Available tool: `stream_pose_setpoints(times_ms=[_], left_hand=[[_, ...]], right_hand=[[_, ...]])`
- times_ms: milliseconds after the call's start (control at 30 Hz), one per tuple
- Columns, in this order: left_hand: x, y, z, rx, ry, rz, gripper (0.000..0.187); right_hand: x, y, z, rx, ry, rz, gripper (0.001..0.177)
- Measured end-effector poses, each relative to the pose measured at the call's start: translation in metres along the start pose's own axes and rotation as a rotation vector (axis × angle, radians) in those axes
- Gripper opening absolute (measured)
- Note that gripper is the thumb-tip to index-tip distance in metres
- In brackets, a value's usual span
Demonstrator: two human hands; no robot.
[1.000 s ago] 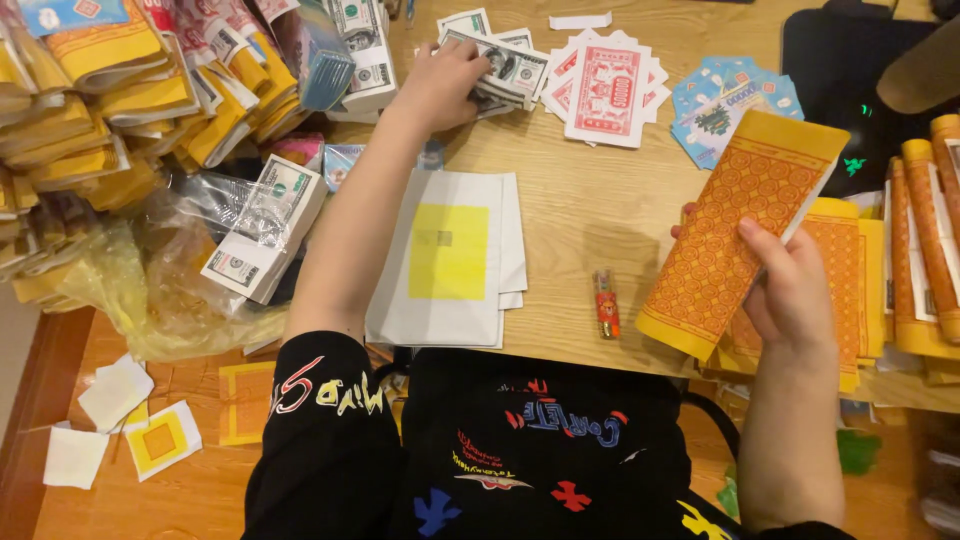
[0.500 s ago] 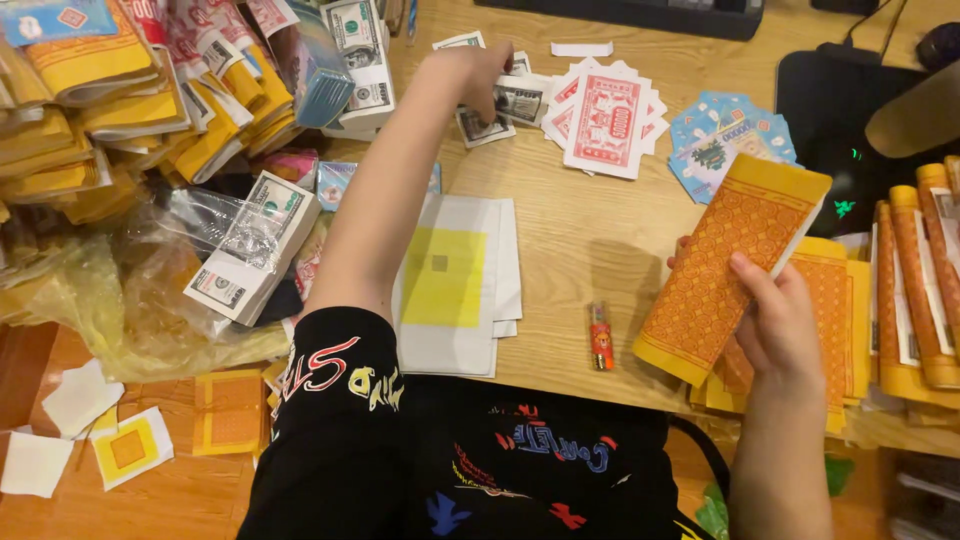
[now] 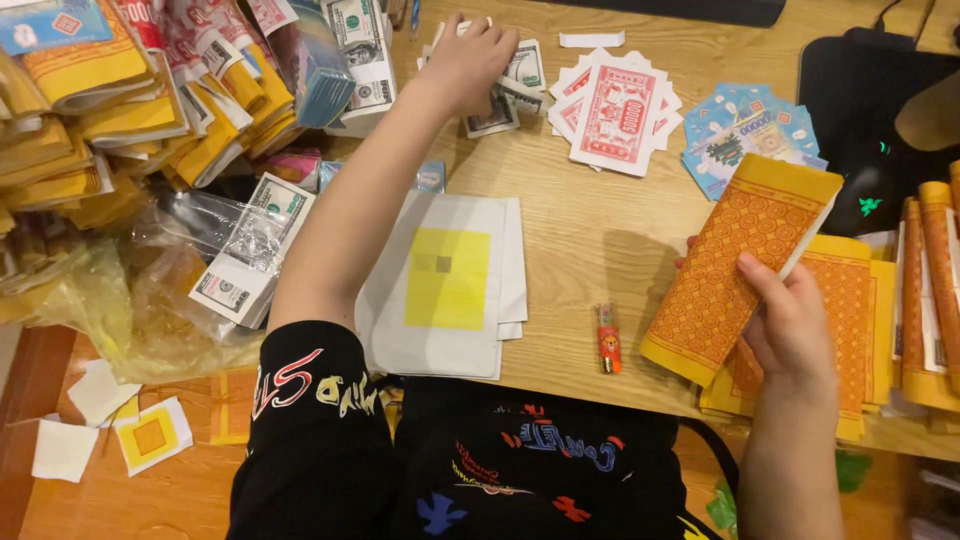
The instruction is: The person assembles small packs of paper money by placing a US $100 bill and several red and blue paper notes into yellow envelopes. The person then folds the envelopes and secures them with rubber bands, repeating the process for multiple packs.
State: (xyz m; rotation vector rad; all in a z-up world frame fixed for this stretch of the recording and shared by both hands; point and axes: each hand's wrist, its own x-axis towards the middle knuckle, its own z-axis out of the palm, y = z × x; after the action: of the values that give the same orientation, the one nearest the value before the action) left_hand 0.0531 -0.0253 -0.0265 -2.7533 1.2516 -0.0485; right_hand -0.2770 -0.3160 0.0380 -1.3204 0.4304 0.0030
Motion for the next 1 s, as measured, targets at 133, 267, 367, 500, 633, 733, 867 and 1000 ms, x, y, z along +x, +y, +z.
stream_pose_setpoints(times_ms=[133, 267, 367, 500, 633, 733, 867, 1000], left_hand=[[-0.009, -0.008, 0.001, -0.098, 0.075, -0.002, 0.068], [-0.019, -0.018, -0.007, -0.26, 0.129, 0.0, 0.025], [-0.037, -0.009, -0.042, -0.681, 0.328, -0.009, 0.037], [-0.05, 0.025, -0.067, -1.091, 0.369, -0.148, 0.038], [-0.069, 0.094, -0.081, -1.774, 0.359, -0.292, 0.034], [-0.083, 0.139, -0.08, -2.069, 0.303, -0.475, 0.029], [-0.097, 0.177, -0.07, -2.526, 0.397, -0.501, 0.042], [-0.11, 0.185, -0.061, -2.778, 0.762, -0.592, 0.012]], right_hand=[[0.001, 0.004, -0.003, -0.006, 0.015, 0.004, 0.045], [0.0, 0.004, -0.002, 0.01, -0.029, -0.005, 0.048], [0.001, 0.007, -0.002, 0.046, -0.001, -0.04, 0.044], [-0.009, -0.006, 0.013, 0.003, -0.043, -0.037, 0.049], [0.0, 0.003, 0.011, 0.017, -0.011, -0.033, 0.036], [0.008, 0.016, 0.006, -0.041, 0.068, -0.06, 0.019], [0.003, 0.004, 0.023, -0.146, 0.02, -0.177, 0.036], [-0.003, -0.011, 0.037, -0.347, 0.026, -0.259, 0.042]])
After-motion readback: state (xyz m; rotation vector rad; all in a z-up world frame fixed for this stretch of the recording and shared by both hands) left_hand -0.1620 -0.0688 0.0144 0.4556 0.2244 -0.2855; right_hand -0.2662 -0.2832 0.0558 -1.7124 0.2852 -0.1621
